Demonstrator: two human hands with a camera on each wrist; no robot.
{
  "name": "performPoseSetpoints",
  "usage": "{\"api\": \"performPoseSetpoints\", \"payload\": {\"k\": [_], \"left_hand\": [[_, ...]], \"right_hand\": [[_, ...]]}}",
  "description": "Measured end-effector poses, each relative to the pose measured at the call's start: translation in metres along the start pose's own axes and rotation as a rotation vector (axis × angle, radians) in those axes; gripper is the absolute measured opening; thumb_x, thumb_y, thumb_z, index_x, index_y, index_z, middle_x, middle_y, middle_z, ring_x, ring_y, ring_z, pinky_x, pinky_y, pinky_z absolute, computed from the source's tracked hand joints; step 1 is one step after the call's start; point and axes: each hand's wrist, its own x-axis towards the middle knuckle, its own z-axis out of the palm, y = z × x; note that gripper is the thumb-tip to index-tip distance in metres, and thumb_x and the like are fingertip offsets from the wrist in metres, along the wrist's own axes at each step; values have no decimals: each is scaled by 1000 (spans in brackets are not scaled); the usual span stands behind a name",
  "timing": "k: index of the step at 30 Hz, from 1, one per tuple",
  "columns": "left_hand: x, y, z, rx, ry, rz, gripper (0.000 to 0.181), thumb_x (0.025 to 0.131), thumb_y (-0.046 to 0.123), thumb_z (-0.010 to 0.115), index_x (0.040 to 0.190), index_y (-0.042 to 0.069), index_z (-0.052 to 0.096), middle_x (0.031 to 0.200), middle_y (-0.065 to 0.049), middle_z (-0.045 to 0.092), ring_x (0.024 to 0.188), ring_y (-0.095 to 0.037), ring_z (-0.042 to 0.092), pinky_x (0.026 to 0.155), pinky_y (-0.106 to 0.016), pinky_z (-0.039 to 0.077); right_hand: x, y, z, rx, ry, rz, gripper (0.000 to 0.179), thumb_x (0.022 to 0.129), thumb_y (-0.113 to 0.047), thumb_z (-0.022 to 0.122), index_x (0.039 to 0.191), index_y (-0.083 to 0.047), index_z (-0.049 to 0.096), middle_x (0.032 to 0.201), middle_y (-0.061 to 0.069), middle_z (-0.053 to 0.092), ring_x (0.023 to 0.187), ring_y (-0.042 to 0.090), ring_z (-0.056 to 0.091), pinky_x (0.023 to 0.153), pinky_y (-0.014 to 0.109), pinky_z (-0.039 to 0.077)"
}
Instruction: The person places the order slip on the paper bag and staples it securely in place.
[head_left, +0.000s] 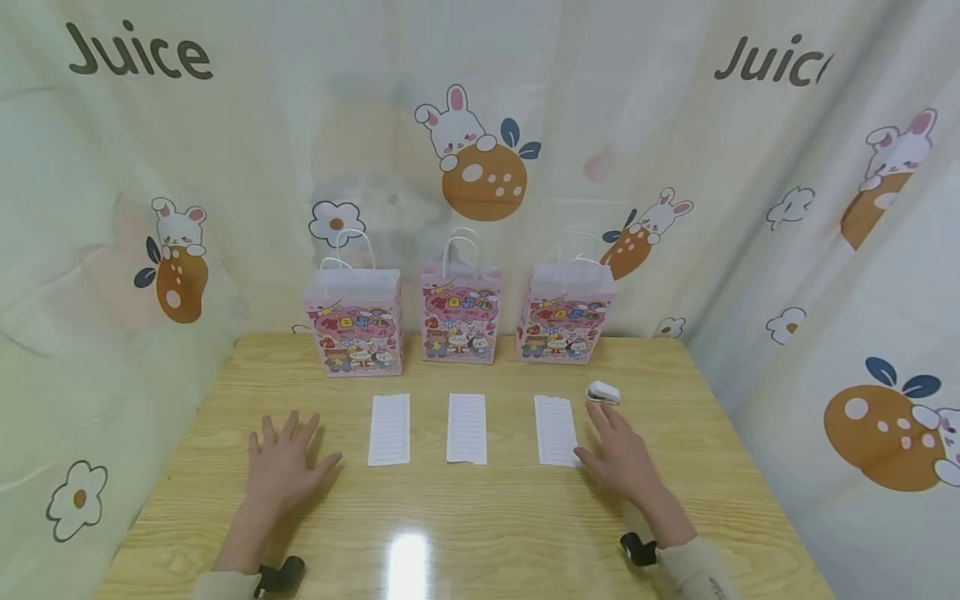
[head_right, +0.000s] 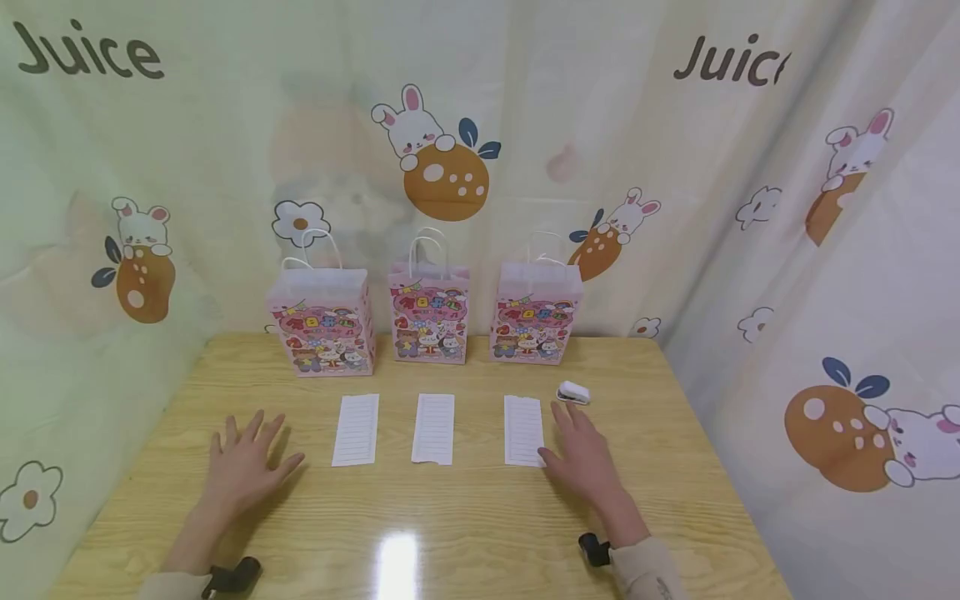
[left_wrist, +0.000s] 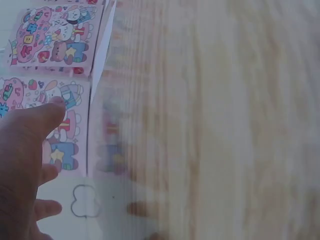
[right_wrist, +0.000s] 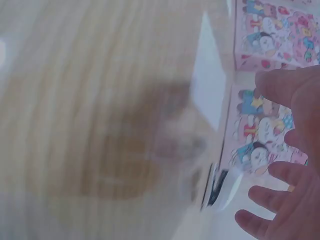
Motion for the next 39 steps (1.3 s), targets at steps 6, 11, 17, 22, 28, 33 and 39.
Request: {"api": "performPoseSetpoints", "payload": {"k": [6, 11, 17, 22, 28, 33, 39], "left_hand": [[1, 0, 3, 0, -18, 9, 81, 89, 66, 53, 145, 9, 42, 148, -30, 31, 132, -64, 13, 103, -74, 7], [6, 4, 5, -37, -21, 24, 74, 90, 58, 58, 143, 7, 45, 148, -30, 31, 133, -63, 13, 104, -73, 8], [17, 9, 9, -103, -26, 31, 62, 91, 43, 64, 139, 6, 50, 146, -29, 35, 133, -61, 16, 104, -72, 14], [31, 12, 13, -130, 1, 42, 54, 92, 39, 63, 134, 6, 54, 141, -28, 43, 131, -57, 27, 101, -71, 22], [47, 20, 19, -160, 14, 61, 48, 91, 35, 64, 129, 6, 60, 136, -26, 49, 127, -53, 36, 97, -72, 27], [57, 33, 21, -203, -5, 55, 44, 90, 34, 67, 124, 6, 64, 131, -23, 55, 124, -46, 44, 97, -68, 31], [74, 38, 30, -278, 3, 17, 41, 87, 33, 72, 118, 8, 68, 123, -17, 60, 114, -41, 51, 96, -62, 35]], "right_hand": [[13, -21, 8, 73, 26, 0, 61, 85, -18, 74, 135, 6, 49, 133, 31, 49, 121, 48, 46, 95, 64, 38], [22, -39, 19, 137, -4, 34, 46, 88, -17, 71, 127, 2, 57, 127, 22, 57, 119, 40, 51, 97, 56, 41], [33, -65, 31, 216, -66, 19, 37, 89, -17, 71, 121, 0, 62, 120, 14, 63, 114, 34, 56, 96, 49, 45], [37, -86, 39, 274, -125, 12, 32, 92, -18, 68, 120, -2, 64, 118, 9, 65, 113, 29, 58, 95, 47, 46], [35, -103, 44, 338, -174, -6, 28, 94, -19, 66, 118, -4, 66, 116, 7, 66, 110, 27, 60, 91, 45, 49], [31, -113, 47, 352, -205, -39, 24, 94, -19, 65, 114, -6, 68, 112, 4, 67, 107, 24, 61, 89, 43, 50], [35, -123, 51, 372, -230, -83, 22, 94, -18, 64, 111, -5, 69, 107, 2, 69, 99, 19, 63, 85, 40, 52]]}}
